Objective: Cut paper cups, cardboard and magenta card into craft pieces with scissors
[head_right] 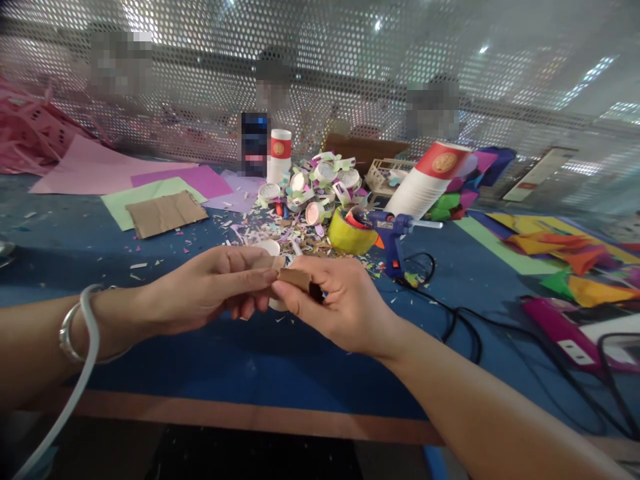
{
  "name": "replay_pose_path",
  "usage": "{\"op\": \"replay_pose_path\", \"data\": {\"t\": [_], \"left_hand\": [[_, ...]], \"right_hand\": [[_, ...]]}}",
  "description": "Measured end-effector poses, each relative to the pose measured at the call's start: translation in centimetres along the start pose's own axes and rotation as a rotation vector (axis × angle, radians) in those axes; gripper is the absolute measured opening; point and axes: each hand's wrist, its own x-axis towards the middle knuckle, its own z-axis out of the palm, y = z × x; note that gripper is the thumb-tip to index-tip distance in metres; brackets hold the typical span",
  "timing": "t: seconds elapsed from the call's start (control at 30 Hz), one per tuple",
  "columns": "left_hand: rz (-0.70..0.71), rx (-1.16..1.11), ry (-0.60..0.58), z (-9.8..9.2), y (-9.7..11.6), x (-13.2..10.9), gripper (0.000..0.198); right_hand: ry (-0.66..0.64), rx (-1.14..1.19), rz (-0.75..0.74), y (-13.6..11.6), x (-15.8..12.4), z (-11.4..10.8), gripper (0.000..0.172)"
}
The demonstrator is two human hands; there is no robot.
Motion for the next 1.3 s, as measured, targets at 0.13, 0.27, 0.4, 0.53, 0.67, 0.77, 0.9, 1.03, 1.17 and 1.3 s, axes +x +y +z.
{"op": "replay_pose_path", "data": {"t": [0.13, 0.27, 0.4, 0.53, 0.67, 0.77, 0.9, 1.03, 1.17, 1.3], "left_hand": [[-0.006, 0.022, -0.071, -1.1, 0.4, 0.2, 0.022], [-0.035, 0.162, -0.259, -2.3, 0.7, 0.4, 0.019], [0.017, 0.145, -0.236, -2.1, 0.4, 0.4, 0.017], [0.059, 0.028, -0.125, -0.9, -0.2, 0.2, 0.022], [0.051, 0.001, -0.041, 0.2, -0.6, 0.5, 0.024], [0.079, 0.036, 0.087, 0.0, -0.5, 0.9, 0.024], [0.115, 0.274, 0.373, -2.4, 0.6, 1.0, 0.028], [0.024, 0.648, 0.161, -4.6, 1.8, 0.5, 0.028], [-0.053, 0.811, 0.091, -4.5, 2.1, 0.2, 0.017], [-0.139, 0.968, 0.073, -5.1, 3.0, 0.1, 0.021]], "right_hand": [[-0.058, 0.056, 0.009, 0.2, 0.2, -0.1, 0.017], [-0.107, 0.007, 0.010, 0.0, 0.3, -0.1, 0.020], [-0.136, 0.048, 0.027, -0.3, 0.3, -0.2, 0.019], [-0.040, 0.000, 0.034, -0.4, -0.2, -0.4, 0.018], [0.059, -0.161, 0.017, 0.2, -0.3, -0.2, 0.020], [0.131, -0.229, -0.004, 0.4, -0.2, 0.0, 0.023], [0.270, -0.279, 0.009, 0.4, -0.1, -0.7, 0.026], [0.256, -0.382, 0.022, 1.0, 0.0, -1.6, 0.020], [0.023, -0.431, -0.061, 2.1, 0.3, -1.4, 0.016], [-0.065, -0.416, -0.091, 2.6, 0.3, -0.9, 0.018]]}}
